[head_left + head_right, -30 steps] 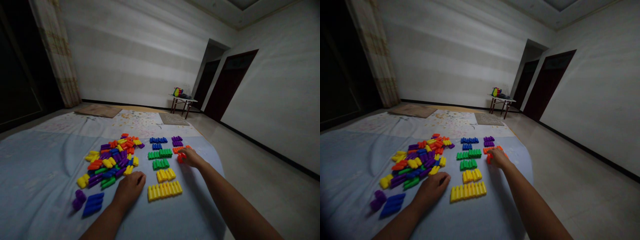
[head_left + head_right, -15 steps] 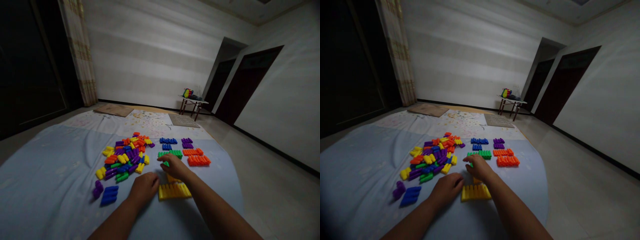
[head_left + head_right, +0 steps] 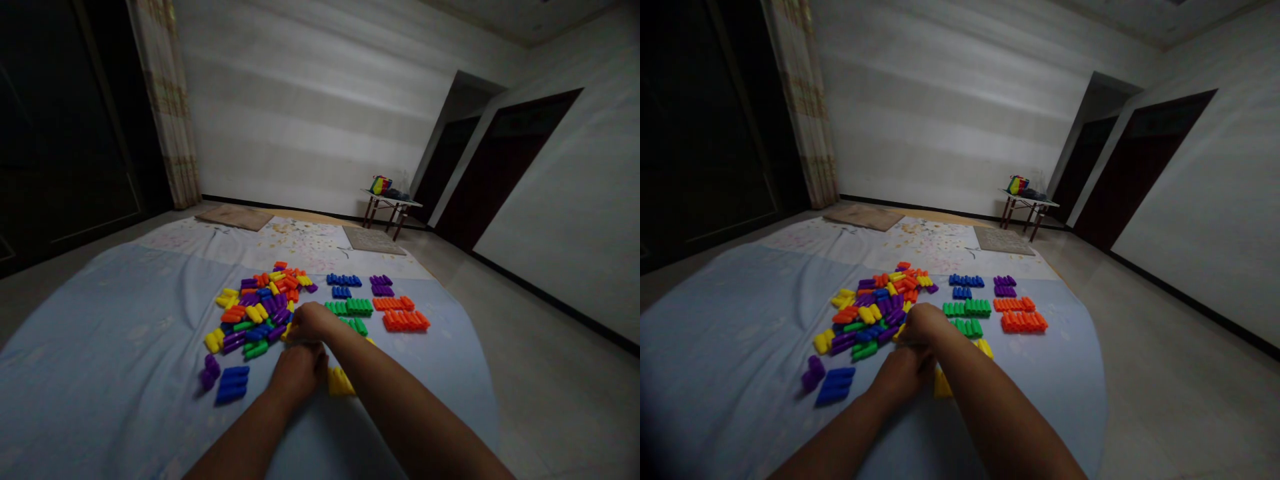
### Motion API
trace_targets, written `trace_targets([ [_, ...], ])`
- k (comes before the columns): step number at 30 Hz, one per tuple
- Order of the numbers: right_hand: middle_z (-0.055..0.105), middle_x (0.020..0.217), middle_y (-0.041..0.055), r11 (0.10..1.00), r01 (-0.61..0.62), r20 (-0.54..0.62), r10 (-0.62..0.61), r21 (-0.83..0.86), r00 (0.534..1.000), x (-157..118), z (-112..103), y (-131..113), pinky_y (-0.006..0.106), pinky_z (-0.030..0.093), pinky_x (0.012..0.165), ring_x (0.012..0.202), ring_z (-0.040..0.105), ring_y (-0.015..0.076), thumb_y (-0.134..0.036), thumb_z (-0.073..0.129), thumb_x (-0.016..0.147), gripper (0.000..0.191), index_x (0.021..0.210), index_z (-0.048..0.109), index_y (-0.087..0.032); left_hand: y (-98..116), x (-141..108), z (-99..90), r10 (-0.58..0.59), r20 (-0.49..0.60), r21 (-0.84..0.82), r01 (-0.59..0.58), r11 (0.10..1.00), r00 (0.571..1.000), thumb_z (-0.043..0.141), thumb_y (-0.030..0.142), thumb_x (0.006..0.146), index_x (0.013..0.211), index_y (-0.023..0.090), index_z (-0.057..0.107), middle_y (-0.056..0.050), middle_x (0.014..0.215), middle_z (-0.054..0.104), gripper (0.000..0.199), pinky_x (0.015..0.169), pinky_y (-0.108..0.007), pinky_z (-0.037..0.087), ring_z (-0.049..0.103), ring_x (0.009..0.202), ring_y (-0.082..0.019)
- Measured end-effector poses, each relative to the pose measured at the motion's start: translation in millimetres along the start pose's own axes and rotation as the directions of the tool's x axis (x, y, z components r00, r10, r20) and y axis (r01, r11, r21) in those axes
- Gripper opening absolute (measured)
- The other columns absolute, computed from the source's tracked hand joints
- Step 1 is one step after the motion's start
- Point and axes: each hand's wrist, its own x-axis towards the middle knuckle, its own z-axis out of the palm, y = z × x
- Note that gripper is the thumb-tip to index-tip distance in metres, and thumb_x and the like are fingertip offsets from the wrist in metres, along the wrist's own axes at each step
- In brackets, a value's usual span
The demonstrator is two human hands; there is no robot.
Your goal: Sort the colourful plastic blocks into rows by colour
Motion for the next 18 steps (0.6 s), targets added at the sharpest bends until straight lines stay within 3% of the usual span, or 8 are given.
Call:
trace_targets([
  [6,0.07,0.09,0.0062,0.999,0.0,0.003,0.0,-0.036,1.0,0,1,1,0.027,0.046,0.064,0.08,0.063,0.0225,-0.055,0.065,0.059,0.045,0.092,0.07,-0.025,-2,0,-0.3,0.004,-0.02,0.028,-0.004,1.0,1.0,0.036,0.032,0.084,0.094,0.023,0.062,-0.008,0.096,0.067,0.029,0.067,-0.029,0.04,0.062,0.087,-0.022],
  [10,0.07,0.092,0.0041,1.0,0.011,-0.027,-0.01,0.019,1.0,-4,2,3,0.026,0.045,0.066,0.082,0.063,0.021,-0.049,0.065,0.062,0.04,0.095,0.069,-0.028,1,0,-3.0,-0.046,0.011,0.047,0.046,0.998,0.999,0.037,0.034,0.084,0.097,0.024,0.063,-0.008,0.098,0.068,0.031,0.069,-0.03,0.04,0.062,0.086,-0.022],
  [13,0.07,0.089,0.0025,0.993,0.027,-0.063,-0.02,0.111,0.998,-9,0,4,0.024,0.044,0.064,0.079,0.062,0.0184,-0.04,0.066,0.063,0.033,0.093,0.069,-0.026,3,0,-5.0,-0.077,0.023,0.048,0.075,0.996,0.997,0.036,0.036,0.085,0.098,0.024,0.063,-0.008,0.097,0.068,0.033,0.069,-0.03,0.04,0.062,0.087,-0.022],
  [18,0.068,0.074,-0.0006,0.945,-0.015,-0.044,0.031,0.326,0.999,-23,-12,14,0.019,0.04,0.056,0.067,0.058,0.0122,-0.031,0.062,0.067,0.02,0.082,0.069,-0.019,3,1,-7.2,-0.032,0.022,0.051,0.031,0.998,0.999,0.035,0.033,0.085,0.089,0.021,0.064,-0.008,0.091,0.068,0.032,0.066,-0.03,0.039,0.062,0.083,-0.021],
])
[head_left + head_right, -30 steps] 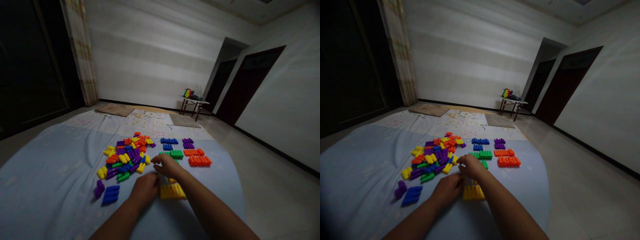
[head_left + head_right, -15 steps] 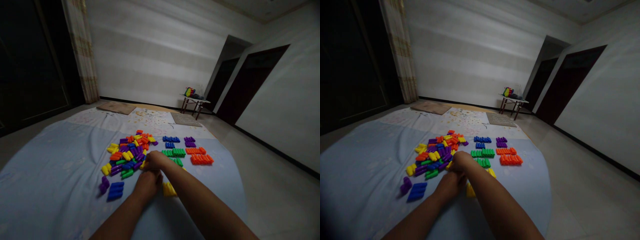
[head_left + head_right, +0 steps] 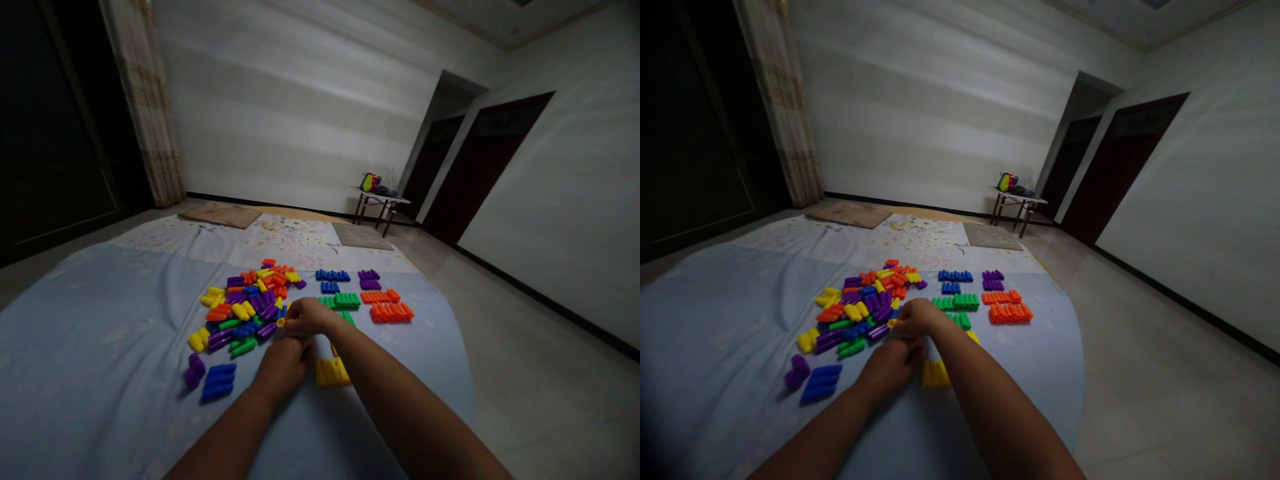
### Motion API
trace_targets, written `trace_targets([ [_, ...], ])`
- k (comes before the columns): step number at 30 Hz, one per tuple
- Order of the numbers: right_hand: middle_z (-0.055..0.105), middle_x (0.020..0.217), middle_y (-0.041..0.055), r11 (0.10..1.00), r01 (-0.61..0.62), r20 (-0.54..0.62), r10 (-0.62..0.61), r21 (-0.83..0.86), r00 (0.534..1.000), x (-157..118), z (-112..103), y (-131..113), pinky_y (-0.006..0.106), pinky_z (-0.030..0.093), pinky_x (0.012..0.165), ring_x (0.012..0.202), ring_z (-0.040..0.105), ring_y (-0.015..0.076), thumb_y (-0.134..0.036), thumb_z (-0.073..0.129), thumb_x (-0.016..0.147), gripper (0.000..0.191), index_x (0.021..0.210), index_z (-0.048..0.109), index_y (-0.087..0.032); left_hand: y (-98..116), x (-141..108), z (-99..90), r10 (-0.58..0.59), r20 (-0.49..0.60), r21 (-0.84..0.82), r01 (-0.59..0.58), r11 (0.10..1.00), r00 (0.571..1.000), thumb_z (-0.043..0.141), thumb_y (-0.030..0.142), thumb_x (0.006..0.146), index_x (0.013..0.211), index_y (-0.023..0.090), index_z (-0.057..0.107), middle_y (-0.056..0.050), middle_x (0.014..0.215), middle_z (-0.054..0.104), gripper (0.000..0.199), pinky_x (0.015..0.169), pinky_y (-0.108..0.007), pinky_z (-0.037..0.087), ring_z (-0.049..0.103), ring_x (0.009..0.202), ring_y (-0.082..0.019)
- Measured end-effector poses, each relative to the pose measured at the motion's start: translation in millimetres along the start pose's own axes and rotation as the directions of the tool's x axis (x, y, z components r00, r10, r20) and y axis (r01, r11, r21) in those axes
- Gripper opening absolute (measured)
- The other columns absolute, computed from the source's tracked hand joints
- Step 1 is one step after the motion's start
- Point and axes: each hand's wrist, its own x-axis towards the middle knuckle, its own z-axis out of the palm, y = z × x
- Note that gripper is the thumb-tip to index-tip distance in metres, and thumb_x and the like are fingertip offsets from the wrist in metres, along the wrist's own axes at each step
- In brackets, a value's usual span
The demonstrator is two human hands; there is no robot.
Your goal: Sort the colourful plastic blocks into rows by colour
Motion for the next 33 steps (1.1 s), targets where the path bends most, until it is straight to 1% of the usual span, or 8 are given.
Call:
trace_targets([
  [6,0.061,0.069,-0.002,0.889,-0.002,-0.096,0.052,0.459,0.994,-27,-25,44,0.016,0.037,0.054,0.058,0.05,0.0063,-0.026,0.056,0.074,0.018,0.082,0.064,-0.013,-5,2,2.0,0.027,-0.025,-0.025,-0.028,0.999,0.999,0.034,0.035,0.086,0.086,0.021,0.063,-0.006,0.089,0.068,0.032,0.068,-0.028,0.037,0.061,0.084,-0.018],
  [10,0.053,0.059,-0.0043,0.861,-0.047,-0.166,0.15,0.507,0.975,-41,-30,76,0.016,0.032,0.048,0.05,0.042,0.0051,-0.028,0.055,0.076,0.018,0.08,0.063,-0.012,-7,3,1.0,0.035,-0.056,-0.042,-0.038,0.998,0.998,0.034,0.036,0.086,0.087,0.021,0.062,-0.005,0.089,0.068,0.031,0.068,-0.028,0.037,0.06,0.082,-0.017],
  [14,0.058,0.065,-0.0025,0.928,-0.062,-0.198,0.143,0.368,0.97,-44,-25,83,0.017,0.036,0.051,0.055,0.047,0.0068,-0.022,0.055,0.076,0.015,0.084,0.064,-0.013,-7,3,-0.3,0.015,-0.045,-0.038,-0.016,0.999,0.999,0.034,0.036,0.086,0.088,0.021,0.062,-0.006,0.09,0.067,0.032,0.068,-0.027,0.036,0.059,0.082,-0.017],
  [18,0.065,0.089,0.0034,0.996,0.064,-0.223,-0.05,0.055,0.973,-40,-20,65,0.024,0.043,0.07,0.077,0.056,0.0128,-0.021,0.06,0.074,0.023,0.096,0.065,-0.017,-6,4,-0.7,0.007,-0.034,-0.04,-0.008,0.999,0.999,0.034,0.035,0.086,0.087,0.021,0.062,-0.006,0.089,0.067,0.031,0.068,-0.027,0.036,0.059,0.082,-0.017],
  [21,0.063,0.107,0.006,0.952,0.197,-0.137,-0.234,-0.235,0.963,-35,-18,49,0.032,0.038,0.086,0.1,0.051,0.0197,-0.019,0.064,0.071,0.036,0.107,0.063,-0.021,-7,4,-0.1,0.023,-0.045,-0.027,-0.024,0.999,0.999,0.034,0.034,0.086,0.084,0.021,0.061,-0.005,0.087,0.067,0.03,0.067,-0.026,0.036,0.059,0.08,-0.016],
  [24,0.061,0.114,0.0059,0.88,0.219,-0.006,-0.244,-0.421,0.97,-28,-13,37,0.04,0.034,0.089,0.107,0.045,0.025,-0.019,0.063,0.071,0.04,0.111,0.061,-0.024,-8,4,1.7,0.046,-0.055,-0.02,-0.047,0.999,0.997,0.034,0.031,0.085,0.081,0.021,0.06,-0.005,0.086,0.067,0.029,0.065,-0.026,0.035,0.059,0.079,-0.016],
  [29,0.064,0.107,0.007,0.824,0.223,0.086,-0.209,-0.521,0.974,-19,-9,30,0.044,0.033,0.086,0.105,0.046,0.0269,-0.02,0.057,0.076,0.029,0.104,0.064,-0.025,-12,5,3.7,0.065,-0.068,-0.026,-0.067,0.997,0.996,0.035,0.03,0.085,0.08,0.021,0.06,-0.005,0.084,0.066,0.027,0.064,-0.025,0.035,0.059,0.078,-0.016],
  [33,0.062,0.107,0.0078,0.894,0.156,-0.137,-0.232,-0.42,0.963,-31,-23,40,0.038,0.035,0.085,0.102,0.049,0.024,-0.031,0.059,0.077,0.034,0.11,0.061,-0.024,-10,5,1.2,0.046,-0.066,-0.038,-0.049,0.998,0.997,0.035,0.033,0.085,0.083,0.021,0.061,-0.005,0.085,0.067,0.029,0.066,-0.026,0.036,0.059,0.079,-0.016],
])
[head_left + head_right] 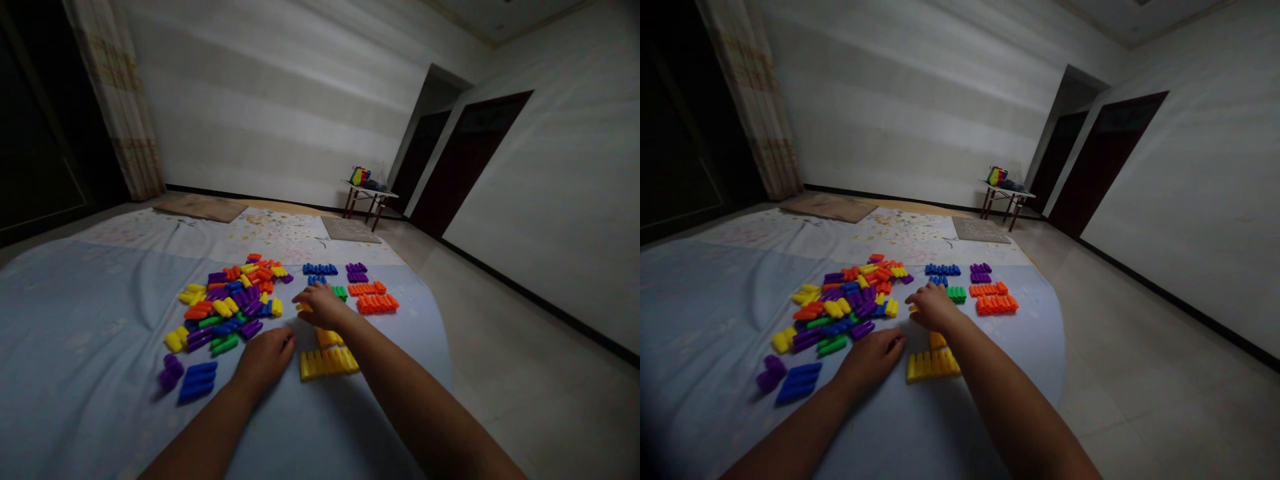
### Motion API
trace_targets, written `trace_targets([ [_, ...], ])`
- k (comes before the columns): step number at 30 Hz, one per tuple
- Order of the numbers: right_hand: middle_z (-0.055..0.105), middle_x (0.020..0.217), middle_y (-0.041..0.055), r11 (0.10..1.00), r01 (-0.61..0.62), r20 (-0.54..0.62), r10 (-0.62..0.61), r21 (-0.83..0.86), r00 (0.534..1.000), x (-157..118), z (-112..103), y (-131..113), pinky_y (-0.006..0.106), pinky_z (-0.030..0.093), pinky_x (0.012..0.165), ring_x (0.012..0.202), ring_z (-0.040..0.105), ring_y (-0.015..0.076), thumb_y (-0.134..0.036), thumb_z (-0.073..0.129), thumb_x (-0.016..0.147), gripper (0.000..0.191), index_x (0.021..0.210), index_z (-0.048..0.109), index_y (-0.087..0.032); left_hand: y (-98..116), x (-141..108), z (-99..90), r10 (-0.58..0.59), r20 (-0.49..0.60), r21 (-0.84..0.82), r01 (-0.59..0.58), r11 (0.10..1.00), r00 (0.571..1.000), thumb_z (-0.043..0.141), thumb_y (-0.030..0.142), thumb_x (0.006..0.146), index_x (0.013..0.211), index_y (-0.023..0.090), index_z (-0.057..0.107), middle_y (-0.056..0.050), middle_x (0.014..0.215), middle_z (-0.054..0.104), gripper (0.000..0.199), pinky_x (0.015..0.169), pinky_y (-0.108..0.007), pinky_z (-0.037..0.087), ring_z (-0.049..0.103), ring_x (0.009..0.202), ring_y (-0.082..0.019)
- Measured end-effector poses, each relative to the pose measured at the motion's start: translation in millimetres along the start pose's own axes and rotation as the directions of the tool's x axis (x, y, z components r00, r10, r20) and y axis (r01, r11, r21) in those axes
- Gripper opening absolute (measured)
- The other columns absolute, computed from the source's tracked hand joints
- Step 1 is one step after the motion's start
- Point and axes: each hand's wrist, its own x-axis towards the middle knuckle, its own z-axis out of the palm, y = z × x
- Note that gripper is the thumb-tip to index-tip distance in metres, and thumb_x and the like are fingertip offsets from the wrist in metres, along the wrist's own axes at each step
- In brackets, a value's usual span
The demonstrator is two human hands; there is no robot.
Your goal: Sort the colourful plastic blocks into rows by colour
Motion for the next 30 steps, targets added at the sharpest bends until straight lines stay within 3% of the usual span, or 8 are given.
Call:
trace_targets([
  [4,0.063,0.099,0.0083,0.956,-0.211,-0.198,0.251,0.204,0.948,-30,-12,28,0.027,0.04,0.077,0.087,0.056,0.0167,-0.034,0.052,0.082,0.036,0.113,0.058,-0.018,3,-1,-2.6,-0.019,0.011,-0.02,0.019,1.0,1.0,0.034,0.035,0.086,0.086,0.02,0.062,-0.006,0.088,0.067,0.032,0.066,-0.026,0.036,0.059,0.08,-0.016],
  [8,0.066,0.093,0.0077,0.876,-0.454,-0.126,0.475,0.164,0.871,-58,-7,54,0.025,0.041,0.071,0.083,0.059,0.017,-0.034,0.049,0.082,0.03,0.103,0.063,-0.017,3,-1,-2.2,-0.011,0.007,-0.019,0.011,1.0,1.0,0.034,0.036,0.086,0.086,0.02,0.062,-0.006,0.088,0.067,0.032,0.068,-0.026,0.036,0.059,0.081,-0.016],
  [12,0.068,0.091,0.0084,0.829,-0.555,-0.012,0.557,0.065,0.831,-73,10,66,0.025,0.041,0.07,0.084,0.061,0.0181,-0.029,0.05,0.08,0.024,0.091,0.067,-0.017,0,0,-0.4,-0.015,0.01,-0.011,0.015,1.0,1.0,0.034,0.036,0.085,0.085,0.021,0.061,-0.005,0.086,0.067,0.031,0.066,-0.026,0.036,0.06,0.079,-0.017],
  [15,0.068,0.091,0.0086,0.827,-0.558,0.019,0.558,0.068,0.83,-79,19,69,0.025,0.042,0.07,0.084,0.062,0.0186,-0.028,0.052,0.078,0.023,0.091,0.067,-0.017,-2,1,0.4,-0.005,0.001,-0.009,0.005,1.0,1.0,0.034,0.037,0.085,0.084,0.021,0.061,-0.005,0.084,0.067,0.032,0.065,-0.026,0.035,0.059,0.078,-0.016],
  [19,0.065,0.104,0.0082,0.855,-0.511,0.024,0.511,0.092,0.859,-88,19,74,0.026,0.043,0.077,0.092,0.06,0.0177,-0.024,0.052,0.078,0.031,0.107,0.062,-0.018,-1,2,-0.5,-0.005,-0.006,-0.011,0.005,1.0,1.0,0.035,0.036,0.085,0.085,0.021,0.062,-0.005,0.084,0.067,0.031,0.064,-0.026,0.035,0.059,0.077,-0.017],
  [22,0.062,0.112,0.0073,0.916,-0.373,0.031,0.373,0.149,0.927,-94,18,79,0.024,0.043,0.081,0.094,0.059,0.0156,-0.012,0.052,0.073,0.041,0.113,0.059,-0.019,1,2,-1.6,-0.012,-0.002,-0.017,0.012,1.0,1.0,0.035,0.036,0.085,0.085,0.021,0.062,-0.005,0.085,0.067,0.031,0.064,-0.026,0.035,0.059,0.077,-0.017],
  [25,0.062,0.111,0.0082,0.957,-0.219,0.053,0.213,0.191,0.976,-96,20,84,0.027,0.044,0.083,0.097,0.059,0.0192,-0.007,0.054,0.067,0.046,0.112,0.061,-0.018,0,2,-1.6,-0.013,-0.003,-0.028,0.013,1.0,1.0,0.035,0.037,0.085,0.085,0.021,0.062,-0.005,0.084,0.068,0.031,0.063,-0.026,0.035,0.059,0.077,-0.017],
  [30,0.066,0.102,0.008,0.955,-0.201,0.064,0.192,0.218,0.979,-98,24,88,0.031,0.046,0.08,0.094,0.061,0.0229,-0.009,0.057,0.067,0.041,0.105,0.065,-0.02,-1,2,-1.7,-0.014,-0.003,-0.039,0.014,0.999,1.0,0.035,0.038,0.084,0.084,0.021,0.062,-0.005,0.083,0.068,0.032,0.063,-0.026,0.035,0.059,0.076,-0.017],
])
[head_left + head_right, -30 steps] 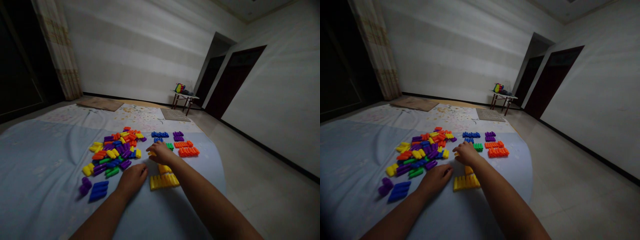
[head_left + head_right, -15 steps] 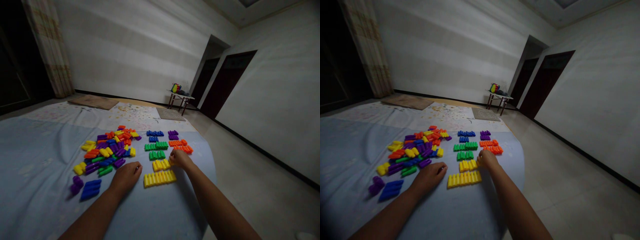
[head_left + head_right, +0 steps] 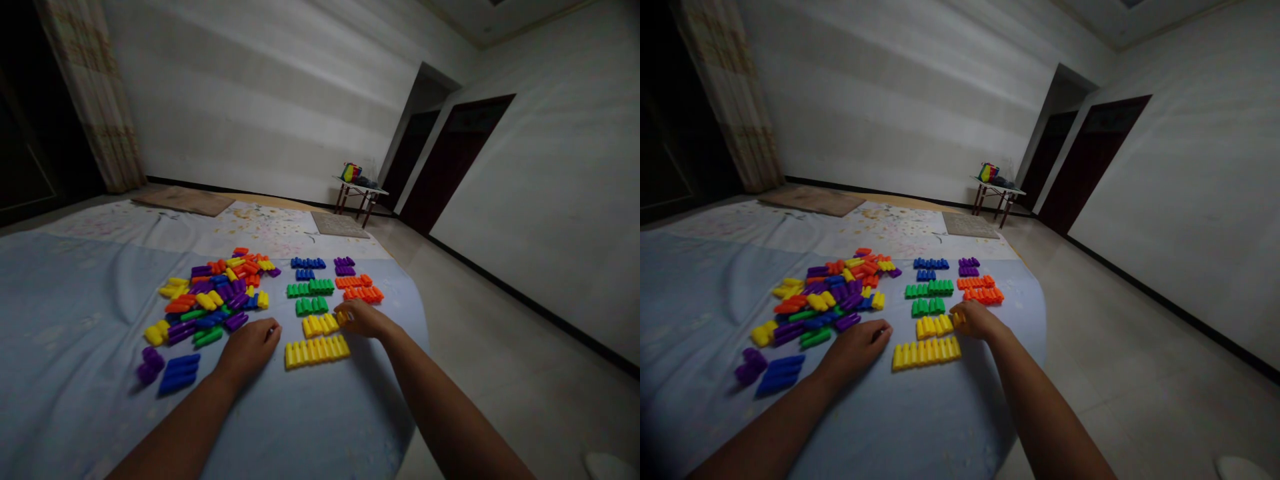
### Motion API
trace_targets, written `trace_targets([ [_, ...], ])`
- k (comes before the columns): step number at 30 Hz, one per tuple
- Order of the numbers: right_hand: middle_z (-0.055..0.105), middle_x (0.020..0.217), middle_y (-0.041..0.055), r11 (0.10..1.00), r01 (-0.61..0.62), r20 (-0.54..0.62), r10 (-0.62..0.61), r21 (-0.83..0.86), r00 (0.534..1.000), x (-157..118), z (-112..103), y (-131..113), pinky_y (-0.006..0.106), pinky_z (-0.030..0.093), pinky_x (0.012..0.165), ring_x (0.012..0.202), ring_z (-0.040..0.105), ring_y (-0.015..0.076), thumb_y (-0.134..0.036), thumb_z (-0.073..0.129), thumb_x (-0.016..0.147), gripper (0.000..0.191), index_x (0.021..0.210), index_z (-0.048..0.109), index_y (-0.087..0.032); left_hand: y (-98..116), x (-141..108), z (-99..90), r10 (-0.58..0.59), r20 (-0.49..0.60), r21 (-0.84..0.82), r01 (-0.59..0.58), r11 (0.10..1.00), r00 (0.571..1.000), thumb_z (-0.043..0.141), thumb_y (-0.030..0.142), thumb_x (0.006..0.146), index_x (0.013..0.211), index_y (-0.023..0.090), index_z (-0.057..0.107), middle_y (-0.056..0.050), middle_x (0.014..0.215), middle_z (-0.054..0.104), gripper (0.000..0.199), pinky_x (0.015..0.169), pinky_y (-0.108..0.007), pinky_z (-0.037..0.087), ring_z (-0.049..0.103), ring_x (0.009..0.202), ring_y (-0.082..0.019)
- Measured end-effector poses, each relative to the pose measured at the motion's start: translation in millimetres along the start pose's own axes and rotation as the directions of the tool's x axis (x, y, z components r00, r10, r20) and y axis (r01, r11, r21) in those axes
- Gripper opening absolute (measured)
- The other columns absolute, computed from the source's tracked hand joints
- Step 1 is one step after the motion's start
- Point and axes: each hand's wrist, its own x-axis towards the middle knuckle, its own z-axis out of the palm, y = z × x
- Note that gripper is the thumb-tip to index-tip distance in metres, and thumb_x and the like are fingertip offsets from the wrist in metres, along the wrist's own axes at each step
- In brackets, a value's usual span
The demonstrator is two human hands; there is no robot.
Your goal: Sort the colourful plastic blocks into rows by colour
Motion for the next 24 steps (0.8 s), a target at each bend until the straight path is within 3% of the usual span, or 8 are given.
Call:
trace_targets([
  [6,0.064,0.104,0.0104,0.999,-0.031,-0.123,0.035,0.039,0.992,-10,-3,3,0.034,0.046,0.081,0.093,0.06,0.0217,-0.014,0.059,0.069,0.043,0.112,0.06,-0.017,1,-1,-3.2,0.008,-0.002,-0.009,-0.008,1.0,1.0,0.034,0.038,0.085,0.084,0.02,0.061,-0.005,0.084,0.067,0.033,0.064,-0.026,0.035,0.059,0.077,-0.017],
  [12,0.06,0.11,0.0088,0.982,0.052,-0.238,-0.007,0.181,0.971,-25,-6,-18,0.037,0.044,0.088,0.097,0.056,0.0187,-0.017,0.06,0.07,0.046,0.116,0.054,-0.019,-2,-1,-3.7,-0.01,-0.028,0.021,0.011,1.0,1.0,0.032,0.039,0.085,0.084,0.021,0.061,-0.005,0.084,0.067,0.034,0.063,-0.027,0.035,0.059,0.078,-0.017],
  [24,0.059,0.105,0.0071,0.982,0.066,-0.076,-0.054,0.179,0.996,-56,-7,-32,0.033,0.043,0.088,0.096,0.054,0.018,-0.016,0.059,0.07,0.041,0.111,0.057,-0.019,-5,1,-3.6,-0.038,-0.026,0.063,0.039,0.997,0.999,0.032,0.041,0.085,0.086,0.023,0.06,-0.004,0.085,0.067,0.034,0.062,-0.027,0.034,0.06,0.078,-0.017],
])
